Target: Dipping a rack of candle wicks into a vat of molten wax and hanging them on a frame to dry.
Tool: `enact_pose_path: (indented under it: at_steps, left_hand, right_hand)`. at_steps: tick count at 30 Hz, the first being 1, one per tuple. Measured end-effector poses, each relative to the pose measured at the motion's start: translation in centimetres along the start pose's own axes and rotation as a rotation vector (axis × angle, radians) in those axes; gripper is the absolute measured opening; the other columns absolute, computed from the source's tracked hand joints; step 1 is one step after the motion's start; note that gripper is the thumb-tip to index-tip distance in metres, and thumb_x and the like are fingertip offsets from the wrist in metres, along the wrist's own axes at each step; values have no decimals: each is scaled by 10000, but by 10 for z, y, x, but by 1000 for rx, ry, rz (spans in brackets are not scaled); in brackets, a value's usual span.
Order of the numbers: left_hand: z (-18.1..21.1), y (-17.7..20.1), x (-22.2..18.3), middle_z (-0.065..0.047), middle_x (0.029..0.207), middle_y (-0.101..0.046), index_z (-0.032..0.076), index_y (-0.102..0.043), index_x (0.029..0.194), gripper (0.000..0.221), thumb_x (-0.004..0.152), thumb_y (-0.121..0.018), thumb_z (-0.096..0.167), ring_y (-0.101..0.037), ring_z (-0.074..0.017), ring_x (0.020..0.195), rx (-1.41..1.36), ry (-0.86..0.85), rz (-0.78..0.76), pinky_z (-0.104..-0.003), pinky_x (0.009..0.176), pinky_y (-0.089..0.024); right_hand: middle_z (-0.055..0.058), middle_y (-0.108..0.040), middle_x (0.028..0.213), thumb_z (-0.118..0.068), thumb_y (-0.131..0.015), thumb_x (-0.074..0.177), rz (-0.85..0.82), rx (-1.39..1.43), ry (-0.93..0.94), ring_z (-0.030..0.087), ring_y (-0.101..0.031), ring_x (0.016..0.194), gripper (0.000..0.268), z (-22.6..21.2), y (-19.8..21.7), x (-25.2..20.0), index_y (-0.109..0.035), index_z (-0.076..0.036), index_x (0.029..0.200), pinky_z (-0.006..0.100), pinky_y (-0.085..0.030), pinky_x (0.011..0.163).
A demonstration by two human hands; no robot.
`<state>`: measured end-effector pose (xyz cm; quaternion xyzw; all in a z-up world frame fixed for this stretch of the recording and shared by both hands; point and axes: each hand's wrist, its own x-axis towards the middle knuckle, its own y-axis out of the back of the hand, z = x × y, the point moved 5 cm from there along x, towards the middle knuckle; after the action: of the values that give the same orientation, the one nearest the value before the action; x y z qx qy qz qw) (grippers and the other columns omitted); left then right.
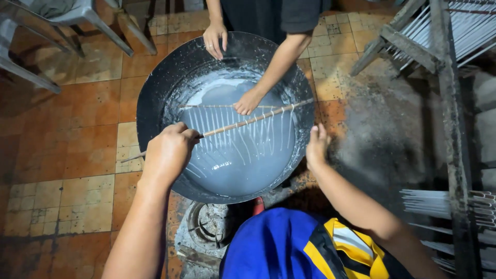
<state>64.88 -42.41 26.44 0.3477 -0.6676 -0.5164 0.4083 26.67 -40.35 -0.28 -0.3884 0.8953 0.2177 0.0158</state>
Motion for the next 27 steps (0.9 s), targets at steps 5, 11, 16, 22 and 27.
enact_pose_path:
  at_steps: [5,11,16,22,27]
  left_hand:
    - [0,10,-2,83,798,-622,263,-752,956,91,968,-705,341,-691,-108,777,27,-16,-11,-221,646,-585]
    - [-7,9,-2,72,791,-635,258,-768,965,79,959,-726,325,-680,-120,753,-1,4,37,-220,645,-573]
    - [-8,15,2,82,802,-636,258,-769,986,83,980,-717,322,-678,-100,758,-1,-9,60,-199,649,-570]
    - [-10,15,3,57,801,-663,240,-781,989,65,967,-729,272,-684,-120,738,-36,-9,23,-219,639,-574]
    - [-5,21,6,35,821,-690,220,-786,988,84,975,-722,273,-701,-143,754,-43,-4,22,-229,641,-577]
  right_hand:
    - [188,-524,1389,-477,-426,1119,101,-64,145,362,-469,1391,473,47,-24,28,-582,-204,1473,434,-306,1210]
    - [152,-587,1326,-413,-462,1119,153,-78,262,329,-537,1332,405,52,-22,29,-640,-205,1416,420,-373,1180]
    - [80,-609,1284,-422,-487,1102,176,-91,294,274,-577,1285,377,61,-23,35,-668,-255,1388,383,-406,1154]
    - [103,-609,1258,-374,-506,1094,194,-98,329,299,-588,1257,365,51,-21,30,-661,-258,1403,415,-424,1133]
    - [87,-594,1260,-381,-508,1100,185,-129,353,279,-586,1258,371,55,-23,34,-648,-258,1420,392,-428,1125]
